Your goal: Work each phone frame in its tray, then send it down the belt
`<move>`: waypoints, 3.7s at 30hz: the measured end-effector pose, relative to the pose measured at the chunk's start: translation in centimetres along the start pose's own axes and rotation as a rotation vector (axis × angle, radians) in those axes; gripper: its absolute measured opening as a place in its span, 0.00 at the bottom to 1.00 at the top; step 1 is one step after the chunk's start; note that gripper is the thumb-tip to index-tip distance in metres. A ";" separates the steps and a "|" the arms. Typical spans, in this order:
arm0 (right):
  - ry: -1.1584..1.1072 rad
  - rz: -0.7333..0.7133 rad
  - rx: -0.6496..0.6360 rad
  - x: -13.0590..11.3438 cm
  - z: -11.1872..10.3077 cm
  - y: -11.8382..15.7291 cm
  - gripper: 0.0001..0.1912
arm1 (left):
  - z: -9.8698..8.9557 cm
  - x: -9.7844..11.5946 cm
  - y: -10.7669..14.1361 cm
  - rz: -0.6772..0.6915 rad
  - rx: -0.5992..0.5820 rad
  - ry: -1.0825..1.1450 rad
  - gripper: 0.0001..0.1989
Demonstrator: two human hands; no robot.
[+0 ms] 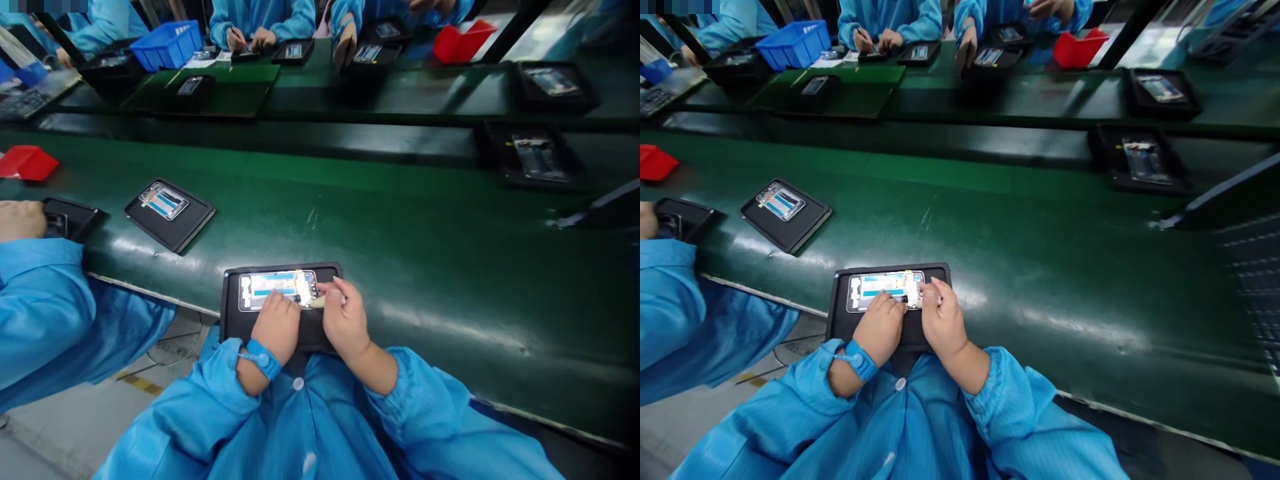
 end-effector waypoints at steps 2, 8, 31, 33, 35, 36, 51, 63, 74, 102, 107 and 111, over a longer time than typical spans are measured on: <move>0.027 -0.033 -0.009 -0.2 0.0 0.0 0.10 | -0.1 0.1 -0.1 -0.009 -0.018 -0.005 0.07; 0.058 -0.054 -0.061 -0.3 0.2 -0.1 0.10 | -0.3 0.1 -0.2 -0.024 -0.072 -0.002 0.08; 0.166 -0.114 -0.236 -1.3 0.6 -0.9 0.12 | -0.3 0.2 -0.1 -0.067 -0.131 0.071 0.09; 0.200 -0.205 -0.297 -1.9 1.2 -1.3 0.14 | -0.4 0.2 -0.1 -0.064 -0.133 0.066 0.09; 0.209 -0.302 -0.303 -2.5 1.6 -1.4 0.16 | -0.3 0.2 -0.1 -0.051 -0.121 0.061 0.09; 0.206 -0.331 -0.293 -2.6 1.7 -1.4 0.16 | -0.3 0.1 -0.1 -0.043 -0.110 0.060 0.09; -0.261 0.588 -0.035 2.3 1.7 -0.8 0.25 | -0.2 -1.2 -0.6 -0.107 -0.009 0.169 0.10; -0.260 0.609 -0.067 2.6 2.7 -0.2 0.22 | -0.5 -3.6 -4.2 -0.184 -0.175 -0.009 0.12; -0.063 0.534 -0.203 1.2 3.1 -2.6 0.20 | 0.9 -7.1 -7.1 -0.082 -0.311 0.136 0.18; -0.069 0.540 -0.182 1.1 2.9 -2.8 0.20 | 2.1 -8.0 -6.6 -0.002 -0.281 0.093 0.18; -0.077 0.529 -0.179 1.0 2.9 -2.8 0.19 | 2.0 -8.1 -6.4 -0.043 -0.231 0.126 0.19; -0.079 0.526 -0.177 1.1 2.9 -2.6 0.20 | 1.4 -7.5 -6.6 -0.076 -0.235 0.154 0.20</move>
Point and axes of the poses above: each hand's wrist, its own y-axis away from the middle knuckle, its own z-axis out of the palm, x = y × z, the point moved 4 cm from there along -y, towards the middle knuckle, and after that the axes turned 7 degrees about -z, right-handed, at the moved point
